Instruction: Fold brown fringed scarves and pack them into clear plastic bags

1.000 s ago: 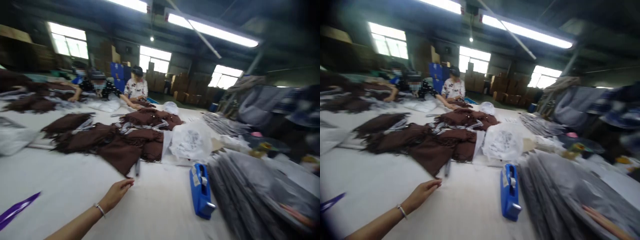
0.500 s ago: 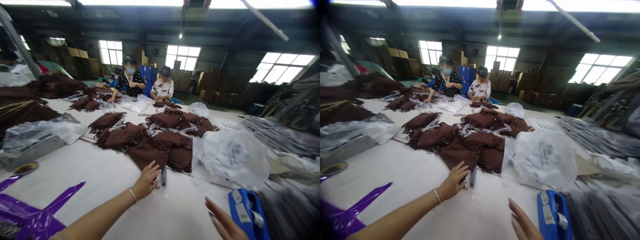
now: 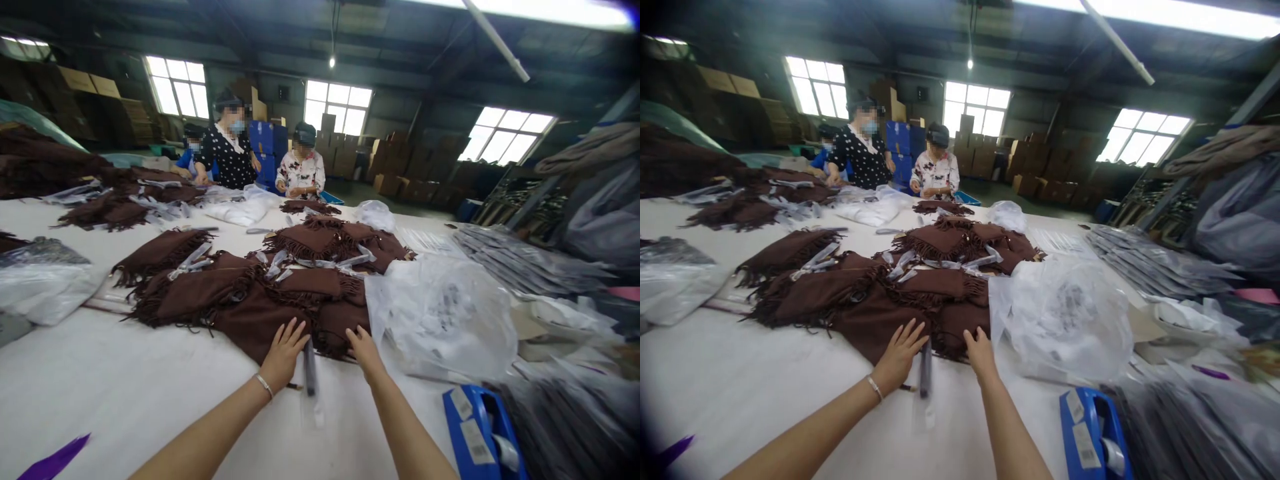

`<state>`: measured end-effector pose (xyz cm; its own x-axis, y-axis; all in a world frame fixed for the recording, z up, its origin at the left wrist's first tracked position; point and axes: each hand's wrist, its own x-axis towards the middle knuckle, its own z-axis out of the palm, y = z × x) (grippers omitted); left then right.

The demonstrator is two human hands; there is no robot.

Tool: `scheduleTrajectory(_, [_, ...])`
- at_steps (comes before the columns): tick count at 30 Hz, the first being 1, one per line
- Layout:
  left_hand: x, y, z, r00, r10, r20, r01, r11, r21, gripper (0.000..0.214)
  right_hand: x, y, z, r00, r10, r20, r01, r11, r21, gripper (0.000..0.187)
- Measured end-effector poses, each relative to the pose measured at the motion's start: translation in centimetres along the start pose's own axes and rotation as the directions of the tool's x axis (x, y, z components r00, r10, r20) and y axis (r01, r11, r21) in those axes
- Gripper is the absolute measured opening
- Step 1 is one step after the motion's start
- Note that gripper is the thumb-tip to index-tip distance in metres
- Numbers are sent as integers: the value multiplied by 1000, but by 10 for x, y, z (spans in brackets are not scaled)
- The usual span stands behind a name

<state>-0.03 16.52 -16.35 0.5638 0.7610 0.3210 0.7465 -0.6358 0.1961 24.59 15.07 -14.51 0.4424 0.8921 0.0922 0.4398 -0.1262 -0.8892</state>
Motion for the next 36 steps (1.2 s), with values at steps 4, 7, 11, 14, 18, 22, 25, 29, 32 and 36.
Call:
scheduleTrajectory(4, [6,0,0,1000,-12,-25,12,1000,-14,69,-30,1,-42,980,-141,-138,103,963,-248,65])
scheduleTrajectory(7, [3,4,-2,997,-35,-64,33,999,-27,65,-44,12,-68,895,-366,-255,133,765,-630,70])
scheduleTrajectory(11, [-6,9,-4,991,-99,-87,95,994,-44,61,-40,30,-86,902,-297,-313,23,757,-654,75])
scheduleTrajectory(14, [-16,12,-9,988,-152,-28,149,984,-96,54,-36,32,-95,957,-182,-226,28,834,-551,52])
scheduleTrajectory(18, [-44,23,-24,981,-194,-22,184,958,-221,40,-51,7,-104,943,-300,-143,181,823,-538,35])
scheduleTrajectory(22, [-87,50,-45,972,-237,-5,207,861,-465,36,-94,-30,-102,930,-362,-66,268,789,-553,33])
scheduleTrajectory(25, [-123,77,-60,938,-292,184,336,650,-682,48,-150,-52,-75,924,-356,142,371,742,-558,22])
scheduleTrajectory(29, [-161,102,-70,869,-253,424,492,372,-787,82,-245,-65,-20,852,-132,507,414,762,-497,33])
scheduleTrajectory(32, [-179,101,-72,853,-320,412,514,383,-767,81,-297,-70,0,716,-48,697,348,890,-296,45])
scheduleTrajectory(36, [-197,80,-71,833,-354,426,543,376,-751,44,-308,-69,-12,584,-92,806,224,973,-52,50])
